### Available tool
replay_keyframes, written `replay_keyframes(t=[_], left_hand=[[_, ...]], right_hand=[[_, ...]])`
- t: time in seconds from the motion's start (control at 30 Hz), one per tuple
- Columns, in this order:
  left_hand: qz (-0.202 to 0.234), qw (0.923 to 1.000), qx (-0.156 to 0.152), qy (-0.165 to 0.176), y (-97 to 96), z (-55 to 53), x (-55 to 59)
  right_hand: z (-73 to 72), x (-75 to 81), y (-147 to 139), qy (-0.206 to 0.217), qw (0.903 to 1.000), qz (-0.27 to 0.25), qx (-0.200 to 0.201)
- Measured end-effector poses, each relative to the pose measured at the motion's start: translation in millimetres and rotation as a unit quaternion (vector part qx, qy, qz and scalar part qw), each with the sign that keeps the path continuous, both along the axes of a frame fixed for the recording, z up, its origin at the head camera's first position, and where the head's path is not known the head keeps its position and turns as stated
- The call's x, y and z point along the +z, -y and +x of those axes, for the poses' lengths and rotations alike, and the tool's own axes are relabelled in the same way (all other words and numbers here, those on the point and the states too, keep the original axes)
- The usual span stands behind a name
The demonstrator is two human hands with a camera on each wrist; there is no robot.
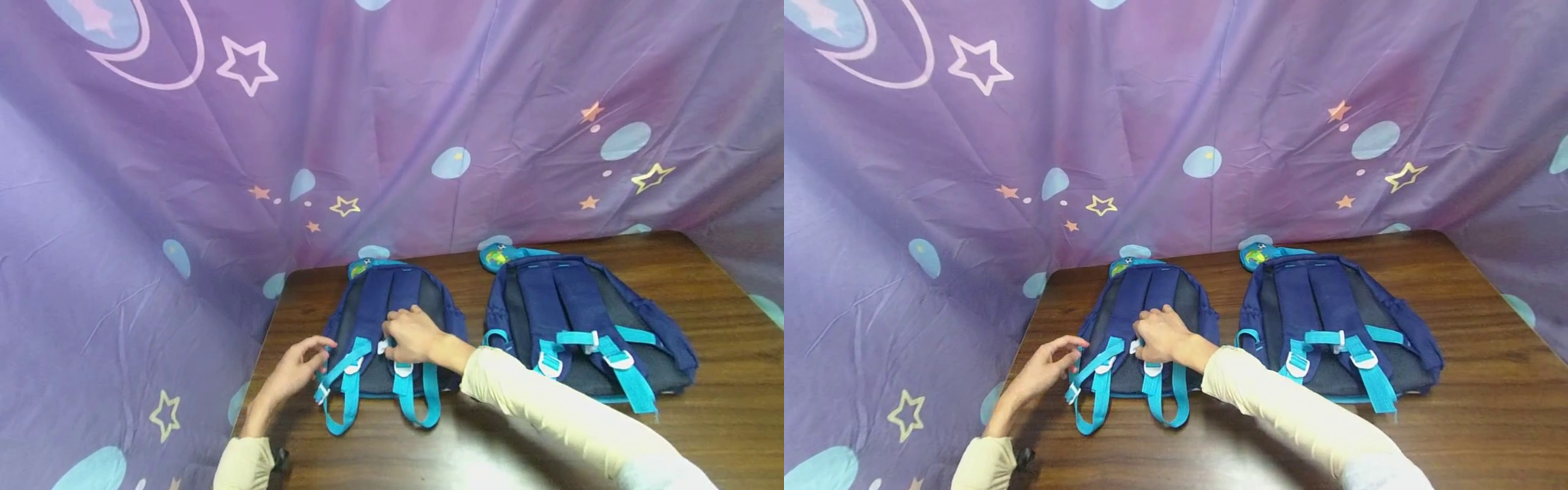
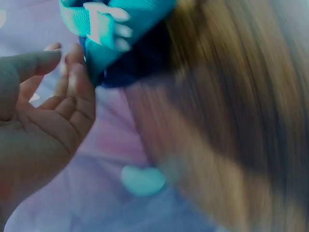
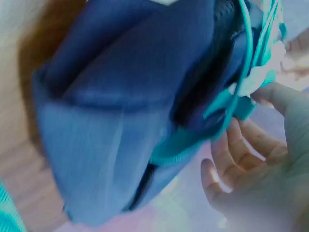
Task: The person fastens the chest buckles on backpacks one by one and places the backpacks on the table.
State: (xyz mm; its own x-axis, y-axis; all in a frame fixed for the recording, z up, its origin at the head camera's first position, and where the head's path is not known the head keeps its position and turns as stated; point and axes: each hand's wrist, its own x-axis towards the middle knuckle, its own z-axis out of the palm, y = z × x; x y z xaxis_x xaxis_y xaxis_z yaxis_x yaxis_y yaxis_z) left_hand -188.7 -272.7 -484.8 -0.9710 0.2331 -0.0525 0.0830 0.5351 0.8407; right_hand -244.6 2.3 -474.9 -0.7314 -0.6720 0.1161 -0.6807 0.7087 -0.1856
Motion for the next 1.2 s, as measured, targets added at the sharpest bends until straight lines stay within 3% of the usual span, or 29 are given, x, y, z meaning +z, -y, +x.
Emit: replay_keyframes(t=[0.07, 0.13, 0.2, 0.3, 0.37, 0.57, 0.73, 0.8, 0.9, 0.97, 1.07, 1.13, 1.17, 1.2], left_hand=[[-0.083, 0.9958, 0.002, -0.038, 1.4, 9.0, 0.0], [-0.118, 0.9924, 0.004, -0.036, 4.0, 18.0, -1.6], [-0.115, 0.9934, 0.003, 0.001, 6.5, 27.1, -5.8], [-0.072, 0.9951, -0.014, 0.066, 8.8, 37.1, -14.9], [-0.056, 0.9959, -0.016, 0.069, 9.3, 42.3, -21.0], [-0.048, 0.9981, 0.039, -0.005, 12.7, 50.1, -24.3], [-0.070, 0.9889, 0.104, -0.079, 19.7, 47.7, -14.8], [-0.027, 0.9853, 0.124, -0.114, 19.0, 43.0, -9.9], [0.091, 0.9755, 0.144, -0.140, 7.1, 29.2, -3.1], [0.186, 0.9625, 0.139, -0.140, -8.9, 16.3, 1.0], [0.302, 0.9358, 0.120, -0.137, -35.3, -2.8, 4.5], [0.349, 0.9221, 0.102, -0.133, -50.5, -12.2, 5.4], [0.351, 0.9217, 0.094, -0.135, -56.8, -15.8, 5.9], [0.332, 0.9283, 0.088, -0.142, -61.7, -19.1, 6.1]], right_hand=[[-0.4, 3.4, -7, 0.004, 1.0000, -0.008, -0.003], [-0.8, 4.9, -14, 0.007, 0.9997, -0.022, -0.005], [-0.4, 5.2, -19, 0.008, 0.9994, -0.034, -0.005], [0.7, 5.1, -25, -0.001, 0.9988, -0.048, -0.001], [1.9, 5.9, -28, -0.008, 0.9984, -0.056, 0.001], [3.5, 13.5, -35, -0.015, 0.9956, -0.093, -0.003], [1.5, 18.9, -43, -0.020, 0.9934, -0.112, -0.008], [0.2, 21.0, -45, -0.019, 0.9924, -0.121, -0.007], [-2.2, 25.2, -47, -0.019, 0.9899, -0.141, -0.001], [-3.5, 27.8, -51, -0.023, 0.9885, -0.150, -0.001], [-4.8, 30.9, -55, -0.024, 0.9869, -0.159, -0.002], [-5.4, 31.9, -55, -0.020, 0.9864, -0.163, -0.003], [-5.5, 32.4, -55, -0.017, 0.9861, -0.165, -0.003], [-5.6, 32.6, -55, -0.014, 0.9862, -0.165, -0.004]])
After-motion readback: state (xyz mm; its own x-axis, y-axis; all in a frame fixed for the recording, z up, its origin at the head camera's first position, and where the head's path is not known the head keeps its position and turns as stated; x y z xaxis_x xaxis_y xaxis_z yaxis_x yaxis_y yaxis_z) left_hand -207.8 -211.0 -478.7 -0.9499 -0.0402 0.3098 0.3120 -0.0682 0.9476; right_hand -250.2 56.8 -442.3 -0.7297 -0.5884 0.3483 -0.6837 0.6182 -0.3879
